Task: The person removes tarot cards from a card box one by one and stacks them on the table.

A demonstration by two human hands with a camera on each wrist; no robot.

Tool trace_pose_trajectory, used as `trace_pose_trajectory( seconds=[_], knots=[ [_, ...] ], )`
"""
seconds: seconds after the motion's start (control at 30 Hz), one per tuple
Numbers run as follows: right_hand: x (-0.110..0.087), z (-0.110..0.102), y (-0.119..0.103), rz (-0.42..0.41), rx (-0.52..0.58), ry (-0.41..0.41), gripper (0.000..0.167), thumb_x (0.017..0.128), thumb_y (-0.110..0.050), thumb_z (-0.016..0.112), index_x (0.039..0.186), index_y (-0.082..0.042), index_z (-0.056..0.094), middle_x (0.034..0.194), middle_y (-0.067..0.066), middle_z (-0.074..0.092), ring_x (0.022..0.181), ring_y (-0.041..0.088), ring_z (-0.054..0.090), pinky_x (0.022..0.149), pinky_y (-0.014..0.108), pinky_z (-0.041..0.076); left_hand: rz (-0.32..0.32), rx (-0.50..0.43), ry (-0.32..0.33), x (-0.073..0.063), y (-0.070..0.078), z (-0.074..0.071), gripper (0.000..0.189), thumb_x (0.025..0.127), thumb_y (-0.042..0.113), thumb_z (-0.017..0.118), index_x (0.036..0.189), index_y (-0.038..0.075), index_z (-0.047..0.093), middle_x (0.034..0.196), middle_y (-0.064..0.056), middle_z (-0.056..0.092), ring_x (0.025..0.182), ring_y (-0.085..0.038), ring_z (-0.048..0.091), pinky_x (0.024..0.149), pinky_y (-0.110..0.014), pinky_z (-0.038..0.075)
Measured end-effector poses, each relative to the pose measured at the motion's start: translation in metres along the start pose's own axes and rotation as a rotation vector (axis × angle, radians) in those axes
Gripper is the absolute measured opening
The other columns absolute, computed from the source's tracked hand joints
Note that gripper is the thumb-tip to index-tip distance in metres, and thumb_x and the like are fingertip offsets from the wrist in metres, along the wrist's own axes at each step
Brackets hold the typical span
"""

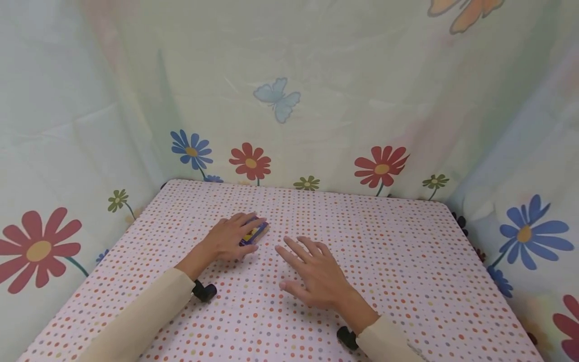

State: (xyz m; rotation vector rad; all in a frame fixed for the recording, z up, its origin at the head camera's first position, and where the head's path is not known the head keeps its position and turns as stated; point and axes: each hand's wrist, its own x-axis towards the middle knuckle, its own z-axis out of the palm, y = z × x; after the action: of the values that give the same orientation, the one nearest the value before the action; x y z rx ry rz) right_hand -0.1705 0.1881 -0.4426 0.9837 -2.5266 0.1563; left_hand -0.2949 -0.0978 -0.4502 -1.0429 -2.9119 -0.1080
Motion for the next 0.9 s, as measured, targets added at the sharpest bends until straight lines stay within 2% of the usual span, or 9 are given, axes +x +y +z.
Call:
trace_pose_trajectory(
  seconds=[0.17,0.37,0.57,0.8,0.9],
  knots=[
    [0.004,-0.001,-0.004,-0.014,0.013,0.002,0.073,0.097,-0.060,0.051,0.158,-0.022,0.038,0.164,0.003,0.034,0.142,0.036,0.040,0.103,0.058,0.040,0.006,-0.019,-0.045,0.010,-0.003,0.001,0.067,0.098,0.062,0.048,0.159,0.039,0.030,0.165,-0.002,0.030,0.148,-0.032,0.032,0.107,-0.064,0.037],
    [0.008,0.000,-0.010,-0.028,0.021,0.001,0.076,0.095,-0.055,0.059,0.159,-0.023,0.035,0.164,0.001,0.034,0.142,0.036,0.041,0.103,0.058,0.039,0.007,-0.023,-0.084,0.015,-0.005,0.003,0.063,0.099,0.063,0.044,0.157,0.042,0.033,0.167,-0.001,0.027,0.150,-0.035,0.028,0.111,-0.065,0.032],
    [0.008,0.004,-0.013,-0.031,0.028,-0.009,0.079,0.093,-0.052,0.063,0.160,-0.022,0.033,0.163,0.001,0.035,0.142,0.035,0.042,0.105,0.057,0.039,-0.010,-0.023,-0.096,0.015,-0.006,0.005,0.060,0.100,0.062,0.042,0.157,0.043,0.035,0.166,-0.002,0.027,0.150,-0.035,0.029,0.112,-0.063,0.032],
    [0.008,0.004,-0.014,-0.038,0.049,-0.012,0.082,0.092,-0.049,0.065,0.161,-0.021,0.030,0.164,-0.002,0.033,0.143,0.032,0.040,0.107,0.055,0.039,-0.065,-0.002,-0.106,0.014,-0.012,0.005,0.062,0.101,0.062,0.041,0.158,0.041,0.031,0.165,-0.006,0.029,0.149,-0.034,0.029,0.112,-0.061,0.034],
    [0.008,0.003,-0.014,-0.038,0.052,-0.004,0.083,0.091,-0.048,0.066,0.161,-0.021,0.030,0.163,-0.001,0.034,0.143,0.031,0.041,0.107,0.055,0.039,-0.082,-0.017,-0.106,0.012,-0.015,0.005,0.058,0.103,0.056,0.039,0.159,0.040,0.030,0.163,-0.008,0.030,0.148,-0.033,0.031,0.111,-0.061,0.035]
  ],
)
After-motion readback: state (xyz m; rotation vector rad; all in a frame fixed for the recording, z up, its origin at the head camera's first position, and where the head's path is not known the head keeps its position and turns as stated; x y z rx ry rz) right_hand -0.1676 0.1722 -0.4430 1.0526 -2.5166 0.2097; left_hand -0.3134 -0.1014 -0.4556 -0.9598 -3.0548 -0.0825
